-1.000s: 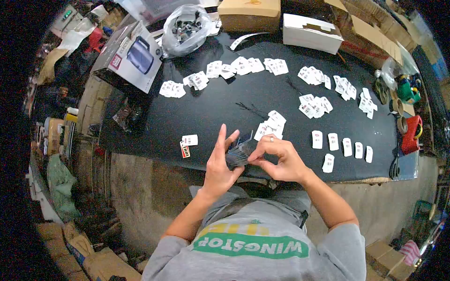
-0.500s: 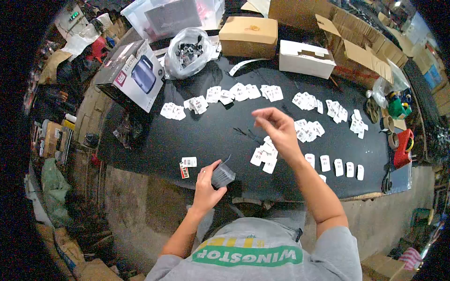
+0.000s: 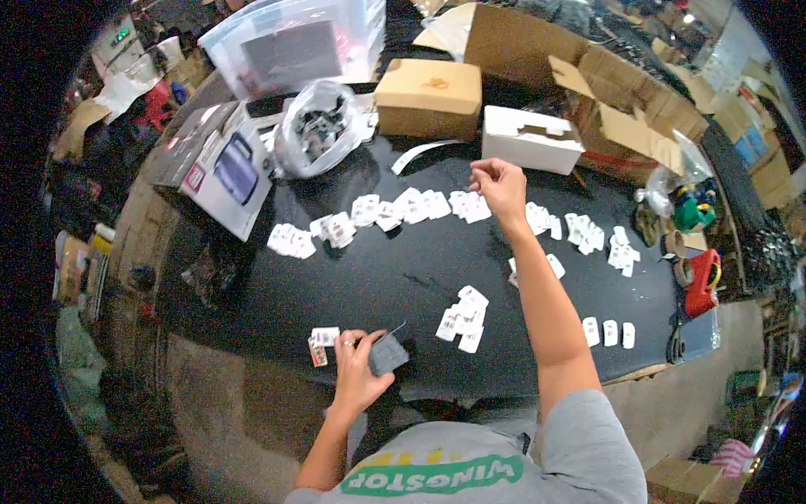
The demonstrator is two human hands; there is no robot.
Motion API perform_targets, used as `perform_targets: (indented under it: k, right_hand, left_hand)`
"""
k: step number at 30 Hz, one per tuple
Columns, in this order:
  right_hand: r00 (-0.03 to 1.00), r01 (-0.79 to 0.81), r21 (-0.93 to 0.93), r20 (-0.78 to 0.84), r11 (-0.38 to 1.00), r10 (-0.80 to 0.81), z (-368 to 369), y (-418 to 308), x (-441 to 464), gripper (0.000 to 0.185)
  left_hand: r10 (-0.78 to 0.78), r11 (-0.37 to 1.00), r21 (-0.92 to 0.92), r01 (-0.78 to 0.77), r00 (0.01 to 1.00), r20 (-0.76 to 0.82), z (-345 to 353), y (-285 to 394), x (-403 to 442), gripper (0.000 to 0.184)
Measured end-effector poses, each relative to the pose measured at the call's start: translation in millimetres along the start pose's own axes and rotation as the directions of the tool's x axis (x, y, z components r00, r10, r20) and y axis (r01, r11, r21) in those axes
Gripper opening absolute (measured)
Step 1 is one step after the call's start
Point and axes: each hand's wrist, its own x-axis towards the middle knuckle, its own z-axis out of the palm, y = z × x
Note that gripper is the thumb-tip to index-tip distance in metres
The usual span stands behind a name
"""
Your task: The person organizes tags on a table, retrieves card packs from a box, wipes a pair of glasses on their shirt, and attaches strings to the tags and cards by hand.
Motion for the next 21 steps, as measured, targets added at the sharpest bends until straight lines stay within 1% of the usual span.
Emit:
perform_targets:
  k: [1,2,3,5,7,9,11,12,13,14,15,17,18,19,21]
  right_hand:
    - [1.0,-0.027,-0.035,-0.009,0.999,0.026,-10,5,3,0.013]
    - [0.999,-0.046,-0.087,0.014,0.995,0.047,-21,10,6,0.013]
    - [0.996,-0.073,-0.101,0.042,0.992,0.077,-30,11,8,0.013]
    - [0.987,-0.138,-0.127,0.067,0.982,0.148,-40,16,17,0.013]
    - [0.986,-0.12,-0.119,0.104,0.986,0.132,-43,27,36,0.015]
    - [0.983,-0.107,-0.097,0.139,0.99,0.119,-41,31,53,0.018]
    - [0.998,0.052,-0.29,0.044,0.956,-0.041,-32,26,63,0.029]
    - [0.958,0.263,-0.403,0.003,0.877,-0.285,-25,21,66,0.033]
    - [0.86,0.437,-0.511,-0.002,0.74,-0.509,-17,19,64,0.038]
    - [0.945,0.324,-0.286,0.047,0.902,-0.324,-9,0,50,0.037]
    - [0.981,0.141,-0.058,0.142,0.988,-0.131,-4,-26,32,0.035]
    - [0.951,0.151,-0.026,0.277,0.988,-0.138,0,-68,-9,0.027]
    - [0.918,0.304,0.021,0.263,0.953,-0.298,2,-75,-25,0.02]
    - [0.903,0.325,-0.019,0.303,0.946,-0.304,-2,-84,-42,0.017]
    - [0.897,0.31,-0.044,0.346,0.95,-0.276,-8,-89,-72,0.017]
  left_hand:
    - [-0.021,1.0,-0.014,0.021,1.0,0.019,0,-2,1,0.064]
    - [-0.022,1.0,-0.007,0.022,0.999,0.041,-1,-5,1,0.07]
    - [-0.02,1.0,-0.021,0.021,0.999,0.04,0,-8,3,0.07]
    - [-0.024,0.999,-0.031,0.026,0.999,0.048,1,-12,3,0.078]
    - [-0.022,0.999,-0.021,0.024,0.997,0.068,-1,-13,5,0.082]
    - [0.002,1.0,-0.009,-0.001,0.998,0.062,-1,-13,3,0.078]
    - [-0.006,1.0,-0.004,0.007,0.999,0.053,-1,-11,3,0.076]
    - [-0.014,1.0,-0.003,0.015,0.999,0.04,-1,-10,3,0.074]
    - [-0.039,0.999,0.006,0.039,0.998,0.046,0,-10,3,0.074]
    - [-0.035,0.999,-0.003,0.035,0.999,0.002,1,-10,4,0.072]
    - [-0.037,0.999,-0.01,0.037,0.999,-0.038,1,-9,2,0.07]
    - [-0.07,0.997,0.011,0.071,0.994,-0.079,0,-4,3,0.069]
    - [-0.064,0.998,-0.005,0.063,0.994,-0.088,2,-6,4,0.069]
    - [-0.07,0.997,0.005,0.071,0.993,-0.095,3,-6,6,0.069]
    - [-0.064,0.998,-0.028,0.062,0.996,-0.069,2,-6,12,0.071]
